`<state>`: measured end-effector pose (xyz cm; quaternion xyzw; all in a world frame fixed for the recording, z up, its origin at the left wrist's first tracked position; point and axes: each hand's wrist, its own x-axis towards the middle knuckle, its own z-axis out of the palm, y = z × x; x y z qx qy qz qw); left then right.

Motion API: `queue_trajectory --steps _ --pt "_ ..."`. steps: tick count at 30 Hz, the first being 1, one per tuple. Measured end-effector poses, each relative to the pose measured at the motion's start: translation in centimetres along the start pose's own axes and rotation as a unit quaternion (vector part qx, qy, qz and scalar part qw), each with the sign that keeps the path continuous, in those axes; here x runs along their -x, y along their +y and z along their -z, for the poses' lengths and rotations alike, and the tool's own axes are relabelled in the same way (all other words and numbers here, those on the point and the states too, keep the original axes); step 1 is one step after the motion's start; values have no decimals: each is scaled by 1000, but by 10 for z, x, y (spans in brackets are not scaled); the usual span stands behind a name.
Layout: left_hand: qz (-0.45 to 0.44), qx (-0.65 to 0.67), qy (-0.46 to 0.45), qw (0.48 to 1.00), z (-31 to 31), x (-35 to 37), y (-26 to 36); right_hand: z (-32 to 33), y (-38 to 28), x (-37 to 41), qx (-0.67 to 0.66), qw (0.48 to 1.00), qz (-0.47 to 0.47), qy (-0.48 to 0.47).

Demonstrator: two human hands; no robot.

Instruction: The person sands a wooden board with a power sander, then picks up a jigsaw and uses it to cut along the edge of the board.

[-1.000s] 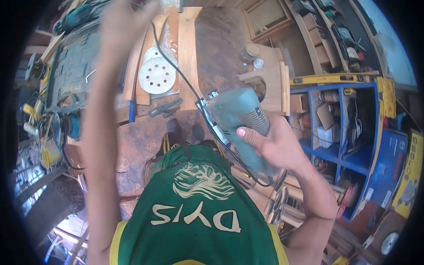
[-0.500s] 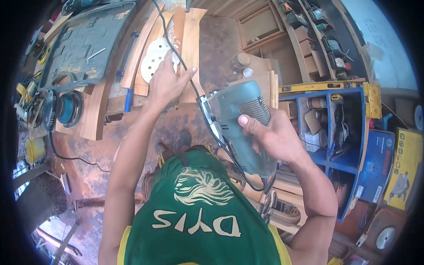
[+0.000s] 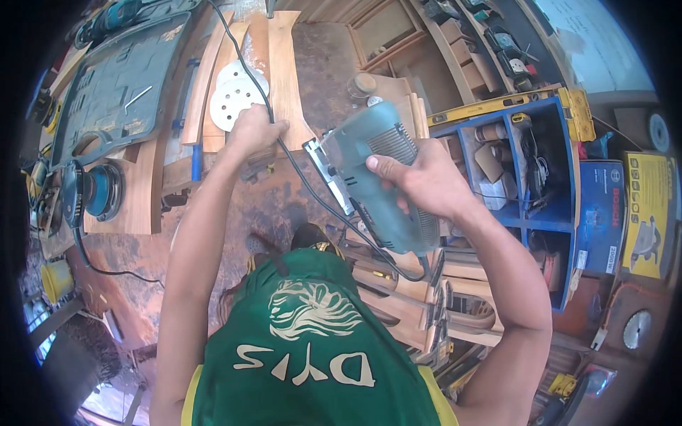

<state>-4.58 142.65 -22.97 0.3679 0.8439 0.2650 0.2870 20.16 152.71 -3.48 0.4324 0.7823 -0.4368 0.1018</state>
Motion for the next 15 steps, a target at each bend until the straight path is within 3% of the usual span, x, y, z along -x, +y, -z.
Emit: queue_trajectory --steps 15 --pt "-42 31 -10 999 -5 -9 -20 10 5 -11 64 998 -12 10"
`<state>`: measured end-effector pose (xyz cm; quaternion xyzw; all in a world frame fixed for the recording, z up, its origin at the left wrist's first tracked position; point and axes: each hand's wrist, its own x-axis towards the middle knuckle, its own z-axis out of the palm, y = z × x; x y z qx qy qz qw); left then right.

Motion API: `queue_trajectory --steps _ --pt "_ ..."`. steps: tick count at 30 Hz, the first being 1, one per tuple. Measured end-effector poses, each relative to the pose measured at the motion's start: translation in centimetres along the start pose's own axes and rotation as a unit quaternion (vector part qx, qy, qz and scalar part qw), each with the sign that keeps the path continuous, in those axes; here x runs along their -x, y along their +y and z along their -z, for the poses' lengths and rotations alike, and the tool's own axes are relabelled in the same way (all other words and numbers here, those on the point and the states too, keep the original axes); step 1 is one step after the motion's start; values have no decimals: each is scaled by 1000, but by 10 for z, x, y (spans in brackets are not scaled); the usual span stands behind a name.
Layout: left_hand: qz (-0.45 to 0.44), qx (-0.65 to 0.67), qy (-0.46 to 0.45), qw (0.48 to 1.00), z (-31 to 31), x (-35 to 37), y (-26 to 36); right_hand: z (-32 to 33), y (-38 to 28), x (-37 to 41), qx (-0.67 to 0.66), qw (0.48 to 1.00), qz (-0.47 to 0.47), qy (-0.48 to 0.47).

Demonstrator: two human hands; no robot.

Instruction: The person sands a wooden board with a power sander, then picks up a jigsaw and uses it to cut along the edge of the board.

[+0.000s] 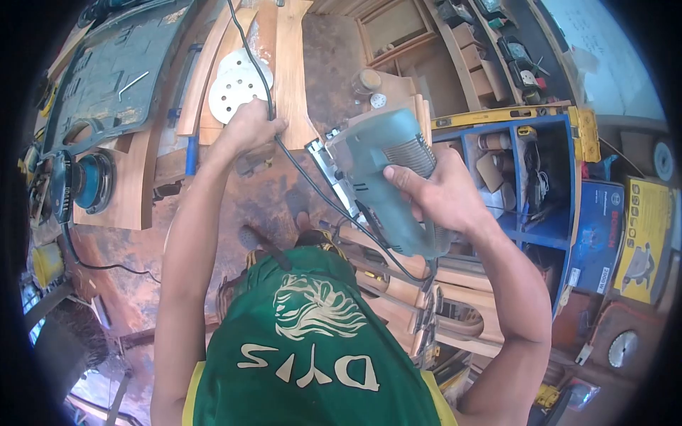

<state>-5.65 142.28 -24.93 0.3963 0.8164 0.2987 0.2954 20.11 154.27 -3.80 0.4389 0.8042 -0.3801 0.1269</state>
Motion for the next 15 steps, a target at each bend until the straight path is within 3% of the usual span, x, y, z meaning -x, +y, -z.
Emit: queue_trajectory --steps 15 --pt "13 13 -16 1000 5 2 3 -1 -10 3 -5 1000 5 -13"
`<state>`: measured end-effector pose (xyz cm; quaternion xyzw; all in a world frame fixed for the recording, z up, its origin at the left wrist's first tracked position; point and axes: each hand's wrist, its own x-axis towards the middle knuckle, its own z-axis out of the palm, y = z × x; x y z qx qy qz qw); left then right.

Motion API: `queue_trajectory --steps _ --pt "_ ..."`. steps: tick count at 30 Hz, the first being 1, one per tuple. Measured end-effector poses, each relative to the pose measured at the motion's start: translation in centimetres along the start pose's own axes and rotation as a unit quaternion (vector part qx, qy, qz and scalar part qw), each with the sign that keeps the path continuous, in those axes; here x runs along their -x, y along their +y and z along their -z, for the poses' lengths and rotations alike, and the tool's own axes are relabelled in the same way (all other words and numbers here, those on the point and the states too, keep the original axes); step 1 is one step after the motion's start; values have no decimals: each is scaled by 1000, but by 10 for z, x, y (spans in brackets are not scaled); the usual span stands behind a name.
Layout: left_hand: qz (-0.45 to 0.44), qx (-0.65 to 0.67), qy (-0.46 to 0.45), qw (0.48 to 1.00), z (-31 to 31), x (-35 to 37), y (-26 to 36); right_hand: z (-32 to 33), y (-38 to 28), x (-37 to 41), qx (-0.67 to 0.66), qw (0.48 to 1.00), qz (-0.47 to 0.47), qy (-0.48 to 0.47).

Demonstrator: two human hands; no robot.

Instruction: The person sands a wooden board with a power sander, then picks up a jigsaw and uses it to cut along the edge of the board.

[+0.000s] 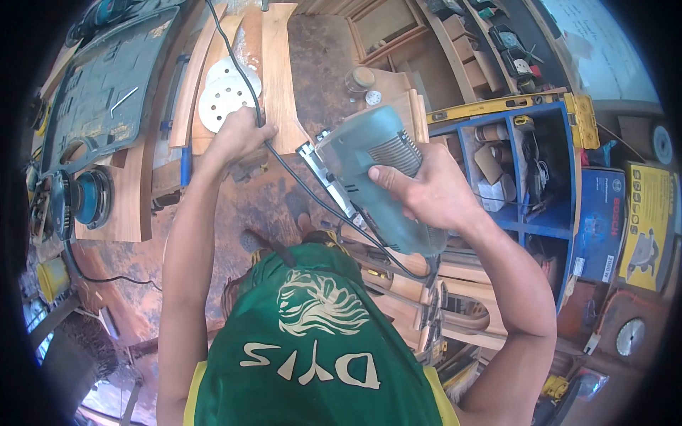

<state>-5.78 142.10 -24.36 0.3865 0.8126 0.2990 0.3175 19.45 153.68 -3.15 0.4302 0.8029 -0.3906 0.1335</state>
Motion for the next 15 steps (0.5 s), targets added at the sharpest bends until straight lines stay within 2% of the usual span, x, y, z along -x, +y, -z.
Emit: queue_trajectory --steps 9,15 --pt "-1 3 0 1000 1 2 3 0 -3 -4 13 1000 -14 11" --pt "20 22 -23 999 6 7 7 2 0 -8 16 1000 -4 -18"
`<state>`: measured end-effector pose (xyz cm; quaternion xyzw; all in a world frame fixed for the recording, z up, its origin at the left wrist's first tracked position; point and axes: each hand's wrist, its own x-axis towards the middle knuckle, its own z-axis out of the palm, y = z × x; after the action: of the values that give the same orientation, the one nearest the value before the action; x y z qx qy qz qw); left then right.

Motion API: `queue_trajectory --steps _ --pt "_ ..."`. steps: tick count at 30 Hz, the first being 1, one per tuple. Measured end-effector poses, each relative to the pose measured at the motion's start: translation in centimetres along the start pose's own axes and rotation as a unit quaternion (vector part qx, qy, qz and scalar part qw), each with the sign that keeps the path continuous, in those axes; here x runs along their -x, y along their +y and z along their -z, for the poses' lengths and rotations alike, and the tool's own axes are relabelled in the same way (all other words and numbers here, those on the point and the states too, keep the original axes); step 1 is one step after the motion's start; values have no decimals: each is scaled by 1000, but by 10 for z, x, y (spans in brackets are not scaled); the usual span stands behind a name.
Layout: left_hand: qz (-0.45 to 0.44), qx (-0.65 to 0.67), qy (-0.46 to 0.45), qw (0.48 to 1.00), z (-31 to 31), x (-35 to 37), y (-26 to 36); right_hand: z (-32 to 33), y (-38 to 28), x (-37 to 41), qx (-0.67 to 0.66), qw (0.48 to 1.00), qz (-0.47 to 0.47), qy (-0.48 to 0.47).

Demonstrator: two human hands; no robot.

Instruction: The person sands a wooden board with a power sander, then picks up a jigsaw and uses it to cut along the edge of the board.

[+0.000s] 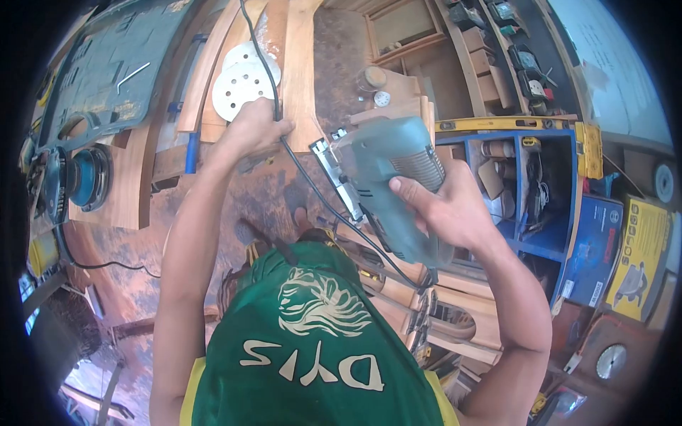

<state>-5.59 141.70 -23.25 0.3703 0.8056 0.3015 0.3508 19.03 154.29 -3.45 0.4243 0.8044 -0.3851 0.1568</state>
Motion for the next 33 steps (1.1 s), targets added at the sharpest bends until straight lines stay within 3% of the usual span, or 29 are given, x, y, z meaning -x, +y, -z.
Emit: queue_trajectory --steps 18,33 --pt "-55 -4 17 998 -3 -6 -11 -8 -2 2 -93 996 -19 2" --pt "-34 -5 -1 999 -1 -4 -7 -7 7 2 -82 997 -9 -1"
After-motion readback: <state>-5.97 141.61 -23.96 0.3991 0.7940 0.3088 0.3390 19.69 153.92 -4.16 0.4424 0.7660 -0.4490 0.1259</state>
